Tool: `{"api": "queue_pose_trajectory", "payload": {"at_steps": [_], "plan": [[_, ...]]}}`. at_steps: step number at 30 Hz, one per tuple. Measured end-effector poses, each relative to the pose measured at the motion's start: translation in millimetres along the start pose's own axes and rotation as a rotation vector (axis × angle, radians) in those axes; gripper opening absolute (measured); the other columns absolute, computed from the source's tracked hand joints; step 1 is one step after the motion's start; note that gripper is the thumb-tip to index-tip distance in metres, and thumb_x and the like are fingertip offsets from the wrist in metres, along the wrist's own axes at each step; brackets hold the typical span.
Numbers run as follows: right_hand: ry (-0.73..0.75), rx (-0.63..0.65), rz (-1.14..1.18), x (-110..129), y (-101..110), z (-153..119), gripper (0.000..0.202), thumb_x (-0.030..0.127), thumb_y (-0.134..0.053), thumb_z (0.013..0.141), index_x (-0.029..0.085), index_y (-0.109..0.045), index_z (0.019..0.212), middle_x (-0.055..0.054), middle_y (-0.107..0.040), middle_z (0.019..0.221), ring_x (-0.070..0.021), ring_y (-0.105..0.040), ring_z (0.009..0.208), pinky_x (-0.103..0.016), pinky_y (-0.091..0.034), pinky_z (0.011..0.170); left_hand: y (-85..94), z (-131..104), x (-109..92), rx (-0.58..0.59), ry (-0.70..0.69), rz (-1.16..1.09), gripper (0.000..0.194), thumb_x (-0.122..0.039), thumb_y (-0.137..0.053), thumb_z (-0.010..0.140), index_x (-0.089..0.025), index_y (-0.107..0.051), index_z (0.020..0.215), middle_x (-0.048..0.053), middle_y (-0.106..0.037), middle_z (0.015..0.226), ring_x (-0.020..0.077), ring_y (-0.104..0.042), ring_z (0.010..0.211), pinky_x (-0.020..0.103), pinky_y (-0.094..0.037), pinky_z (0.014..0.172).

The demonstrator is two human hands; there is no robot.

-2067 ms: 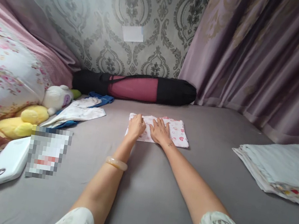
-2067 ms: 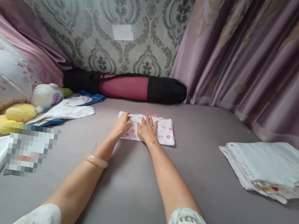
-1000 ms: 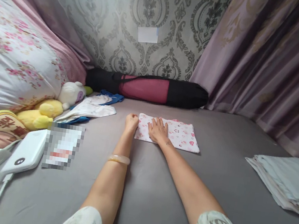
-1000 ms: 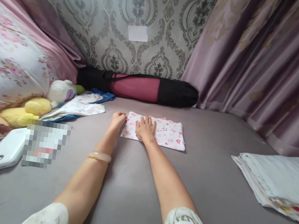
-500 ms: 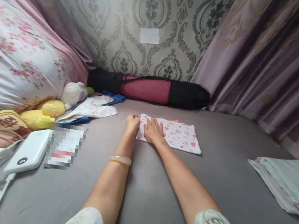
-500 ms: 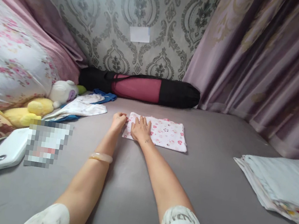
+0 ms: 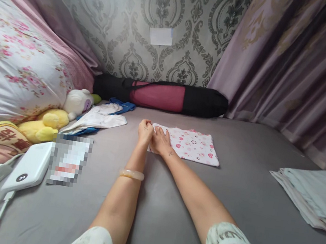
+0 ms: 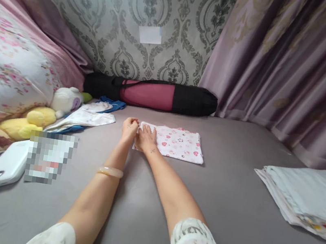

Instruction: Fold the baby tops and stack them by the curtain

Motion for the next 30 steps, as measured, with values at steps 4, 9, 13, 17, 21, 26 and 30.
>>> {"api": "queue_pose_trajectory", "payload": {"at_steps": [4,9,13,17,21,26,30], "plan": [[-0.024,0.032,0.022,-8.3,4.6,2.9,0.053,0.034,-0.029,0.100,0.020,-0.035,0.151,-0.010,-0.026,0.161,-0.0239,-0.020,0.148,-0.050,-0.011,0.118,-0.5,-5.2,-5.8,0.037,-0.025,0.015,0.034,-0.015,-0.041,0.084,-0.014,-0.065,0.109,0.011,-0.072,0.105,0.0199,-0.066,0.103,0.032,-0.049,0.095],[-0.160,-0.078,-0.031,-34.5,4.7,4.3,0.055,0.034,-0.021,0.101,0.014,-0.038,0.150,-0.012,-0.028,0.160,-0.0260,-0.017,0.149,-0.053,-0.005,0.118,-6.9,-13.5,-12.0,0.099,-0.134,0.100,0.038,-0.012,-0.038,0.086,-0.014,-0.062,0.116,0.012,-0.069,0.116,0.0194,-0.062,0.112,0.032,-0.045,0.101],[-0.171,-0.005,-0.030,-50.3,-0.1,0.6,0.055,0.033,-0.025,0.099,0.017,-0.034,0.152,-0.010,-0.030,0.159,-0.0275,-0.018,0.148,-0.057,-0.010,0.117,-21.2,-25.1,-12.2,0.281,-0.211,0.193,0.045,-0.006,-0.043,0.083,-0.015,-0.058,0.124,0.013,-0.064,0.127,0.0207,-0.057,0.120,0.032,-0.042,0.104],[-0.140,0.021,-0.009,-54.1,1.2,-1.3,0.062,0.030,-0.037,0.095,0.015,-0.028,0.154,-0.011,-0.026,0.161,-0.0289,-0.015,0.149,-0.056,-0.009,0.117,-30.5,-33.8,-12.3,0.367,-0.265,0.260,0.049,-0.005,-0.044,0.082,-0.015,-0.055,0.128,0.012,-0.064,0.124,0.0209,-0.058,0.119,0.032,-0.042,0.104],[-0.170,-0.011,0.053,-59.2,10.0,-4.9,0.057,0.033,-0.024,0.100,0.017,-0.028,0.154,-0.010,-0.022,0.162,-0.0255,-0.014,0.149,-0.053,-0.009,0.118,-33.2,-36.0,-12.7,0.376,-0.285,0.316,0.046,-0.010,-0.042,0.087,-0.013,-0.051,0.132,0.015,-0.061,0.129,0.0227,-0.056,0.122,0.034,-0.042,0.103],[-0.297,-0.110,-0.024,-77.1,13.8,-19.7,0.056,0.036,-0.021,0.101,0.016,-0.035,0.152,-0.012,-0.026,0.161,-0.0282,-0.015,0.149,-0.055,-0.004,0.117,-36.0,-42.6,-12.4,0.417,-0.393,0.440,0.053,-0.008,-0.039,0.085,-0.014,-0.045,0.137,0.015,-0.057,0.136,0.0233,-0.050,0.130,0.036,-0.038,0.108],[-0.304,-0.096,-0.041,-84.9,7.4,-27.3,0.057,0.037,-0.022,0.101,0.017,-0.035,0.152,-0.012,-0.030,0.159,-0.0291,-0.020,0.147,-0.055,-0.009,0.117,-37.3,-51.8,-15.9,0.462,-0.450,0.570,0.051,-0.011,-0.039,0.087,-0.012,-0.044,0.138,0.018,-0.051,0.142,0.0266,-0.044,0.135,0.045,-0.030,0.113]]}}
Point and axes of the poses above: each hand's wrist, its own z-axis towards the middle knuckle, its own y-axis out of the back of the hand, x = y × z, the point moved 1 cm from there along z, towards the middle knuckle
